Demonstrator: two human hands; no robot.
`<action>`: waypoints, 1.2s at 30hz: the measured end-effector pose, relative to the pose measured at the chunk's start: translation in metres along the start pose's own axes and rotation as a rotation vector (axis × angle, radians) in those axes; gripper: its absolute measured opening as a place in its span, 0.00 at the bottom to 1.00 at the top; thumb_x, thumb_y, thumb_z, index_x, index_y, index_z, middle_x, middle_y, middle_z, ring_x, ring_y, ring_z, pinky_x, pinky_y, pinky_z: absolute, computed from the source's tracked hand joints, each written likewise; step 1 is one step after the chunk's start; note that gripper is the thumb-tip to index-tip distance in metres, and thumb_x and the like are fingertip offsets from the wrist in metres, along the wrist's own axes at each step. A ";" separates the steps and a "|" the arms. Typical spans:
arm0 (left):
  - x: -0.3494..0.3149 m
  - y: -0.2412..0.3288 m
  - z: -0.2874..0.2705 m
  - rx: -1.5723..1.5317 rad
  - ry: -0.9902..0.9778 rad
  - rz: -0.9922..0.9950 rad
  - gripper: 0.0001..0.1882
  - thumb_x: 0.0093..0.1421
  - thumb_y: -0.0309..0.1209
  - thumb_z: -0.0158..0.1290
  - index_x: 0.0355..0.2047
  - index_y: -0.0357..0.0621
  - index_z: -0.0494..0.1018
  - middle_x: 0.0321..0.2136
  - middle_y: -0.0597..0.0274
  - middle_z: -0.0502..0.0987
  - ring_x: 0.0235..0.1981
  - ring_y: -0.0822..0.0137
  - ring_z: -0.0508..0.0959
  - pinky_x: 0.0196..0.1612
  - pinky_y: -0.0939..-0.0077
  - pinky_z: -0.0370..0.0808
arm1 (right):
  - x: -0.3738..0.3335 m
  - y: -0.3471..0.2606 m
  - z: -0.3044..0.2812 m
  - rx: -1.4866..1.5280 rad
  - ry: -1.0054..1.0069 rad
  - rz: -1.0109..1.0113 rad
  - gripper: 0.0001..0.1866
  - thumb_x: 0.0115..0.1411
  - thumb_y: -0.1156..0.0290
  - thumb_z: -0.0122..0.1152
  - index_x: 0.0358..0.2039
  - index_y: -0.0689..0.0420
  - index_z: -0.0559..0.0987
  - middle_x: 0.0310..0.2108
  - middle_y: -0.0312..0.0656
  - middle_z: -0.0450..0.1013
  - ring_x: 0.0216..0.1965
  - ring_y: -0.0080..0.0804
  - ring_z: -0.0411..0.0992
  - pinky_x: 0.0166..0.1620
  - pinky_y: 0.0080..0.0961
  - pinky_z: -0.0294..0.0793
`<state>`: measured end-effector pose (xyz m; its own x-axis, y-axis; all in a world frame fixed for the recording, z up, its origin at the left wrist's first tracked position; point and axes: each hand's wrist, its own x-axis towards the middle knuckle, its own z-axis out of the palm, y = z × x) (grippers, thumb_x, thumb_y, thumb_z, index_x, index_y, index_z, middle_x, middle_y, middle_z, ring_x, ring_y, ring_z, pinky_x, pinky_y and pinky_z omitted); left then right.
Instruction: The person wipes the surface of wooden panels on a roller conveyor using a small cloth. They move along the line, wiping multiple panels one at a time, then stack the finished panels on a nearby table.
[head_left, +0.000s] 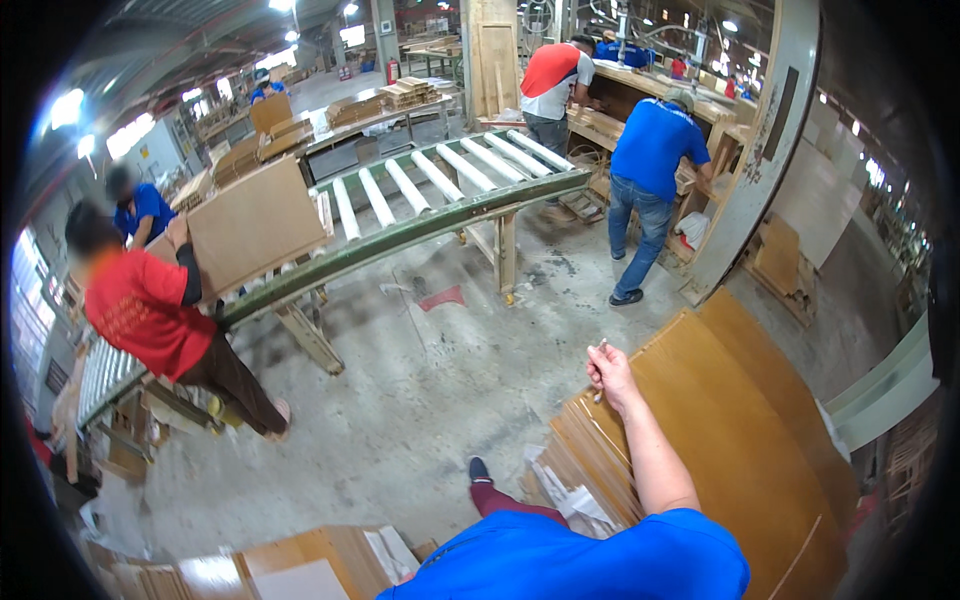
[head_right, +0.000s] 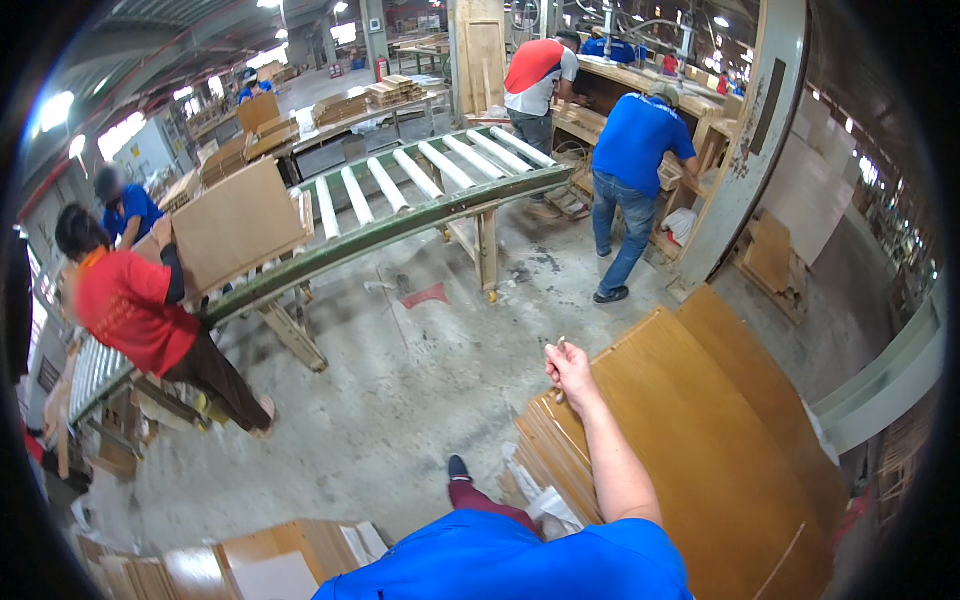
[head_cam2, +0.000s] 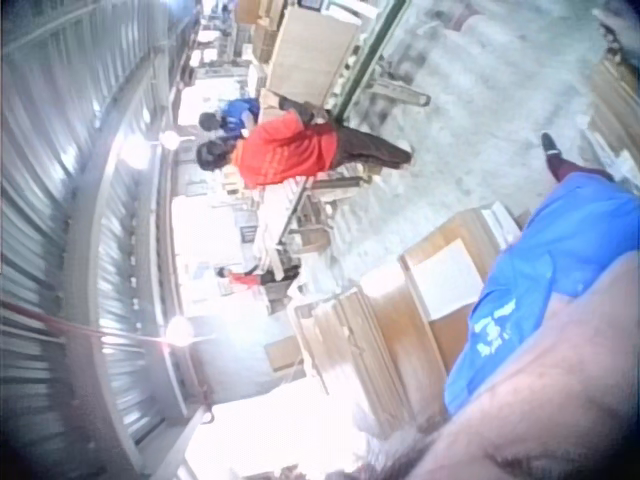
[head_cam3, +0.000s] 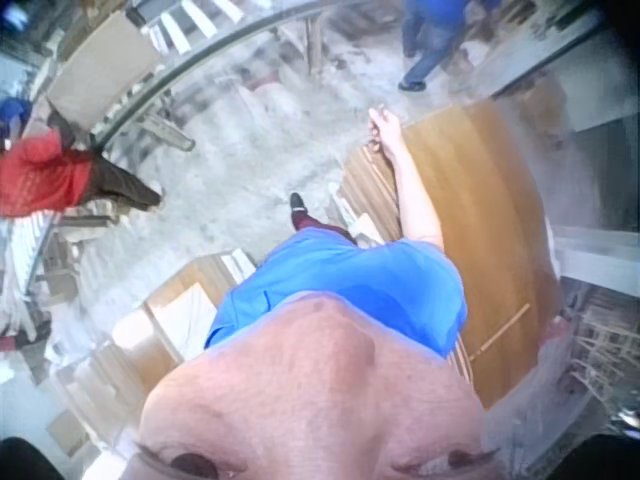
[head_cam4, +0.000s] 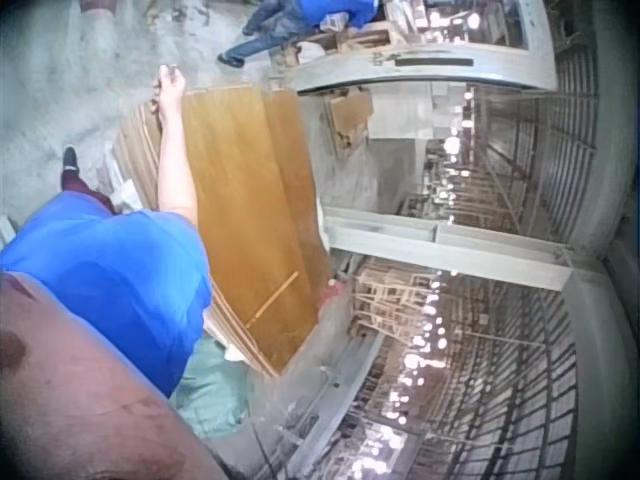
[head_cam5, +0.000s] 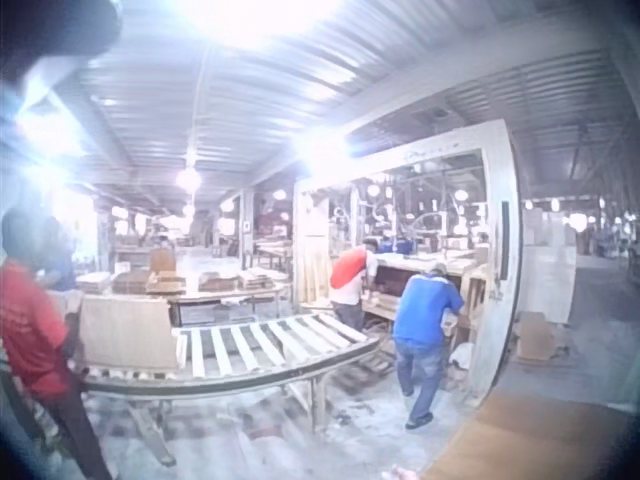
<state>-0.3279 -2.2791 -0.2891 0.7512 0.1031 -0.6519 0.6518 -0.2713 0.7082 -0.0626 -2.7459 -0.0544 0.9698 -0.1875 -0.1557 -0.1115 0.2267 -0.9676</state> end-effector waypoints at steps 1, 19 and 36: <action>0.019 0.016 -0.008 0.041 0.022 -0.012 0.12 0.52 0.32 0.54 0.33 0.37 0.73 0.26 0.60 0.75 0.29 0.70 0.74 0.34 0.74 0.71 | 0.015 0.001 0.002 -0.016 0.049 0.005 0.11 0.58 0.62 0.55 0.22 0.51 0.68 0.15 0.29 0.65 0.12 0.12 0.58 0.14 0.11 0.54; 0.275 0.250 -0.087 0.251 0.005 0.027 0.11 0.52 0.34 0.51 0.32 0.39 0.74 0.25 0.58 0.76 0.29 0.65 0.76 0.34 0.71 0.72 | 0.233 0.057 0.196 -0.410 -0.265 -0.141 0.16 0.59 0.58 0.53 0.29 0.60 0.71 0.21 0.26 0.63 0.24 0.13 0.59 0.26 0.16 0.61; 0.215 0.110 -0.290 -0.093 0.442 -0.326 0.15 0.51 0.38 0.45 0.28 0.40 0.75 0.25 0.50 0.77 0.30 0.55 0.77 0.35 0.64 0.72 | 0.228 0.173 0.562 -0.704 -1.088 0.108 0.12 0.57 0.70 0.51 0.42 0.58 0.71 0.23 0.32 0.70 0.24 0.17 0.65 0.28 0.16 0.65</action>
<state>-0.0642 -2.0098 -0.2727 0.4679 0.5647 -0.6799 0.8494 -0.0748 0.5224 0.2614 -2.2121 -0.1450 0.5888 0.7423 -0.3197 0.0331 -0.4174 -0.9081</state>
